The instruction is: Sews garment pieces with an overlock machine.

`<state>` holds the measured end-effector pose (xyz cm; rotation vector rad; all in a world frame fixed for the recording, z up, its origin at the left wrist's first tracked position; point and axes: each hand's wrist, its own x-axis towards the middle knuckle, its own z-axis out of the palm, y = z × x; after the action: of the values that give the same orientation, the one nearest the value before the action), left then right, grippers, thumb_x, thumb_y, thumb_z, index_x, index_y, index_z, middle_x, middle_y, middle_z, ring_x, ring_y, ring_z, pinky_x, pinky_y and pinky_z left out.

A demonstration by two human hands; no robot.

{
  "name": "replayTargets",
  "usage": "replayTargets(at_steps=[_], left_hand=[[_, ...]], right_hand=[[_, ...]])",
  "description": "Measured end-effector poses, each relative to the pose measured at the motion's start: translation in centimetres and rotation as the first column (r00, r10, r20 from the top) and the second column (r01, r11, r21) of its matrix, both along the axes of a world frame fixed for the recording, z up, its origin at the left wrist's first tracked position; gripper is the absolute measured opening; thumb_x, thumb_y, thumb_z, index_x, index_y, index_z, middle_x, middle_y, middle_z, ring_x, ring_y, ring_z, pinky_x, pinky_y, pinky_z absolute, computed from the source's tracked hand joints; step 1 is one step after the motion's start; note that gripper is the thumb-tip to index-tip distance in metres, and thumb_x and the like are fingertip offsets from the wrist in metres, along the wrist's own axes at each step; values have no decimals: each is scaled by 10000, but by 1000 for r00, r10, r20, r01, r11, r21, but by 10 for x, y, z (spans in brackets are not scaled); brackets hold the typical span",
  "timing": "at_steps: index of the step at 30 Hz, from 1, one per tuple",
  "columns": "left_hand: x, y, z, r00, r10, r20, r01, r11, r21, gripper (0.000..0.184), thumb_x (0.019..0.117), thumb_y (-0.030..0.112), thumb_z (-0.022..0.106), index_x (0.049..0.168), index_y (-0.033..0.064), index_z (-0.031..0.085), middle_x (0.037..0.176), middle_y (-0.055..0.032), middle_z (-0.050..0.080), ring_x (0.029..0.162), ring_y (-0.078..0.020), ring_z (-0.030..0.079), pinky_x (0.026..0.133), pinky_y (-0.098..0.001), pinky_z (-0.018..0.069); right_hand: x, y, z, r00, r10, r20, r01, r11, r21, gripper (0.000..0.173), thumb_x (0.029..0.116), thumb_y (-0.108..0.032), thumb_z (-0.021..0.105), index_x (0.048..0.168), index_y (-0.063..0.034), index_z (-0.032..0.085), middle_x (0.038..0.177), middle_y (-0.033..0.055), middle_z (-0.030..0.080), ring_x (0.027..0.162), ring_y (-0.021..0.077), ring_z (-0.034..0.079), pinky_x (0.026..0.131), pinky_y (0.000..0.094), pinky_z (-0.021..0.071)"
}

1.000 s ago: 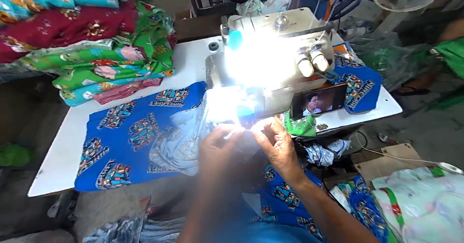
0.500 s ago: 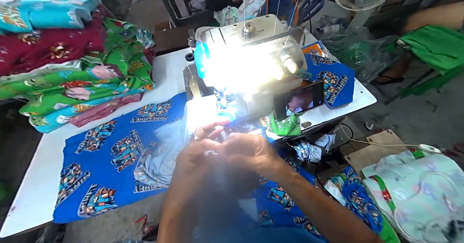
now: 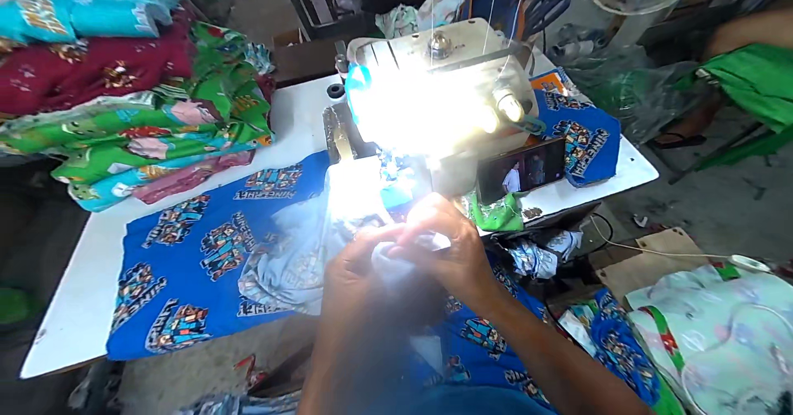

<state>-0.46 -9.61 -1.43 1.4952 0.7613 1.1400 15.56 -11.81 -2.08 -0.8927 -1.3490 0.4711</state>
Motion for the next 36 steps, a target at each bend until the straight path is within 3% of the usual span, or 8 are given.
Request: replayTargets(at_steps=[3, 6, 11, 15, 20, 26, 30, 36], left_hand=[[-5, 4, -3, 1000, 2, -19, -1, 998, 68, 57, 883, 219, 751, 905, 265, 726, 921, 197, 690, 888, 62, 643, 812, -156, 553], [-13, 6, -4, 951, -267, 153, 268, 963, 16, 143, 943, 445, 688, 877, 328, 737, 914, 229, 678, 889, 112, 612, 776, -103, 503], [-16, 4, -5, 630, -654, 419, 765, 616, -190, 291, 992, 456, 628, 1106, 196, 694, 830, 57, 749, 625, -10, 694, 516, -175, 568], [-27, 11, 5, 792, -573, 213, 611, 734, -297, 403, 951, 617, 560, 1041, 281, 762, 949, 140, 750, 846, 45, 693, 754, -164, 573], [-33, 34, 27, 870, -490, 62, 487, 830, -274, 191, 900, 449, 744, 826, 278, 702, 803, 160, 678, 757, 70, 644, 708, -127, 550], [-32, 51, 47, 847, -526, -79, 484, 824, -294, 277, 916, 54, 645, 1143, 208, 611, 853, 87, 720, 723, 14, 682, 653, -157, 583], [-38, 67, 52, 815, -485, -316, 475, 873, -115, 115, 945, 106, 604, 929, 135, 714, 849, 97, 716, 753, 45, 641, 667, -116, 519], [-33, 78, 57, 738, -445, -507, 539, 841, 46, 184, 923, 23, 564, 908, 69, 741, 837, 92, 717, 700, 91, 597, 611, -68, 480]], right_hand=[[9, -3, 3, 947, 238, -216, -260, 962, -79, 72, 884, -76, 737, 897, -94, 668, 928, -14, 675, 907, 42, 658, 816, 220, 577], [27, -4, 3, 791, 447, -418, -527, 845, -93, 39, 999, -242, 634, 1036, -250, 631, 921, -106, 667, 841, -20, 642, 756, 185, 555], [53, -3, 20, 651, 634, -418, -716, 695, -61, 174, 1041, -271, 576, 1210, -287, 613, 908, -111, 701, 757, -32, 668, 673, 154, 575], [72, 2, 23, 663, 685, -303, -737, 669, -100, 137, 1031, -265, 603, 1144, -261, 679, 961, -138, 707, 812, -48, 668, 723, 142, 571], [88, 14, 22, 684, 709, -170, -729, 652, -209, 129, 1016, -246, 631, 1120, -229, 706, 967, -127, 716, 858, -46, 667, 766, 140, 567], [93, 26, 24, 761, 639, -118, -634, 692, -345, 204, 974, -79, 640, 1154, -152, 703, 952, -58, 732, 840, 6, 684, 758, 167, 582], [93, 31, 25, 810, 583, -70, -538, 690, -484, 302, 972, -51, 616, 1261, -112, 684, 915, -40, 736, 803, 14, 680, 740, 162, 572], [95, 34, 17, 814, 580, -31, -511, 689, -514, 142, 985, -65, 610, 1062, -77, 729, 892, -47, 731, 796, -6, 669, 725, 140, 555]])
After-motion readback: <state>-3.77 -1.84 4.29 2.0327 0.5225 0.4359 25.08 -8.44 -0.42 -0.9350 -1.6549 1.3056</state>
